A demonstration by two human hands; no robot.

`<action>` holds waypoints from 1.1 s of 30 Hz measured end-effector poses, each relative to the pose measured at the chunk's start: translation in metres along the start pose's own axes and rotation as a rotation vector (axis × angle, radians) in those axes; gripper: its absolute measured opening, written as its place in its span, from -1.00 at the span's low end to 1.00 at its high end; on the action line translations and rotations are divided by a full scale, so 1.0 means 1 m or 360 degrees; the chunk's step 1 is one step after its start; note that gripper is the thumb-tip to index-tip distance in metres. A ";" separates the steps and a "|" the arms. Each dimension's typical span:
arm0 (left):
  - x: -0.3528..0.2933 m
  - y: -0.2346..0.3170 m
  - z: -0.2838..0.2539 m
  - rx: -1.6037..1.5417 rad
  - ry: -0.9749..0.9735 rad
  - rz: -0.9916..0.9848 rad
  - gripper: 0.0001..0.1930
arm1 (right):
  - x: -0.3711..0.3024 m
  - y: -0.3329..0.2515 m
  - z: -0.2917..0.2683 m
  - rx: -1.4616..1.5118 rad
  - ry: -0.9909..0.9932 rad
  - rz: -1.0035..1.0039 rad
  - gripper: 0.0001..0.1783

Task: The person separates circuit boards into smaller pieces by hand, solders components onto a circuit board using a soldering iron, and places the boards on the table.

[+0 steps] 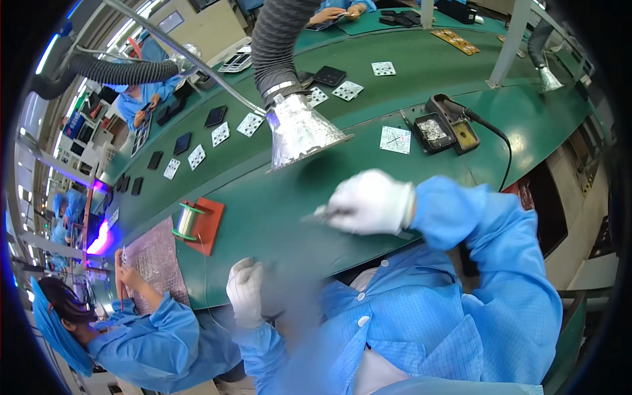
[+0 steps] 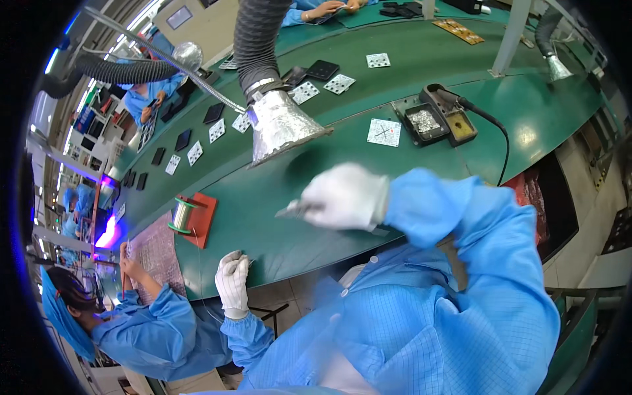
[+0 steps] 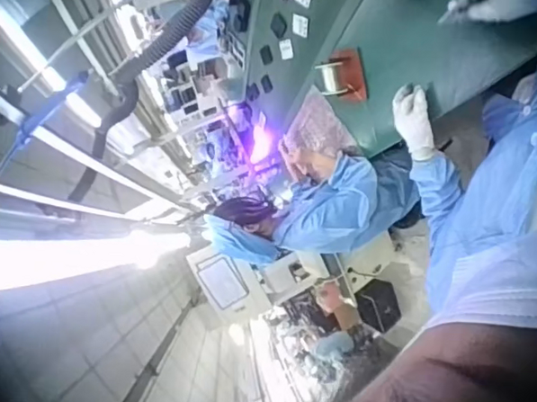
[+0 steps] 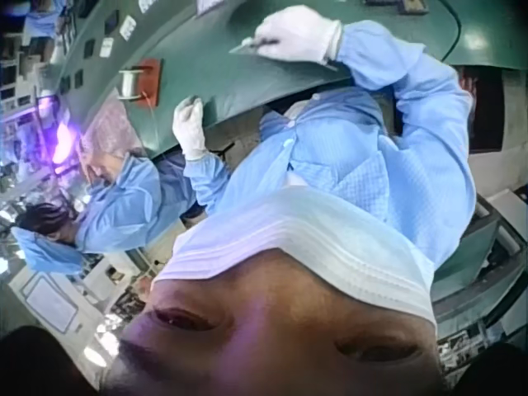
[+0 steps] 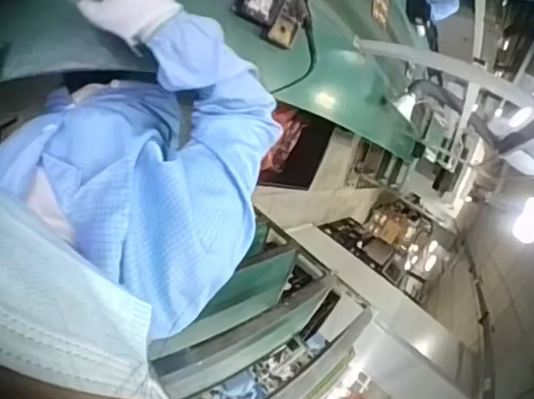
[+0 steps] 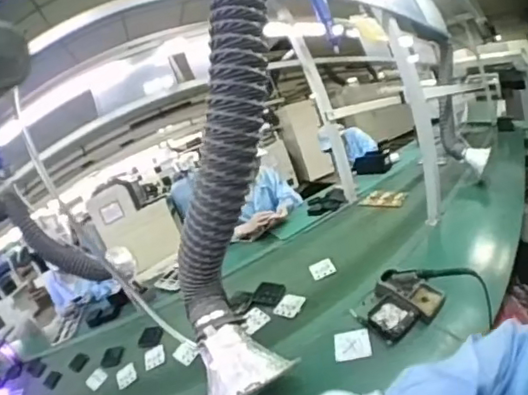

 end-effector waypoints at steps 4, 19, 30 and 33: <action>0.015 0.015 0.008 0.0211 -0.0031 0.0282 -0.87 | -0.020 0.053 -0.091 0.0006 0.0150 0.0639 -0.65; 0.031 0.063 0.032 -0.0099 -0.0366 0.0299 -0.95 | -0.142 0.277 -0.306 0.0121 0.1189 0.1910 -0.37; 0.067 0.168 0.101 0.0249 -0.0489 0.0852 -0.88 | -0.268 0.297 -0.326 -0.0106 0.1201 0.2100 -0.56; 0.073 0.193 0.127 0.0324 -0.0584 0.0692 -0.93 | -0.269 0.318 -0.300 -0.0211 0.1044 0.1975 -0.55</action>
Point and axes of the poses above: each hand's wrist, its own x-axis towards the middle knuckle, its own z-axis out of the palm, y = z × x, the point moved 2 cm from there along x, towards the middle knuckle, and after that the axes turned 10 degrees about x, right-handed, at the moved point
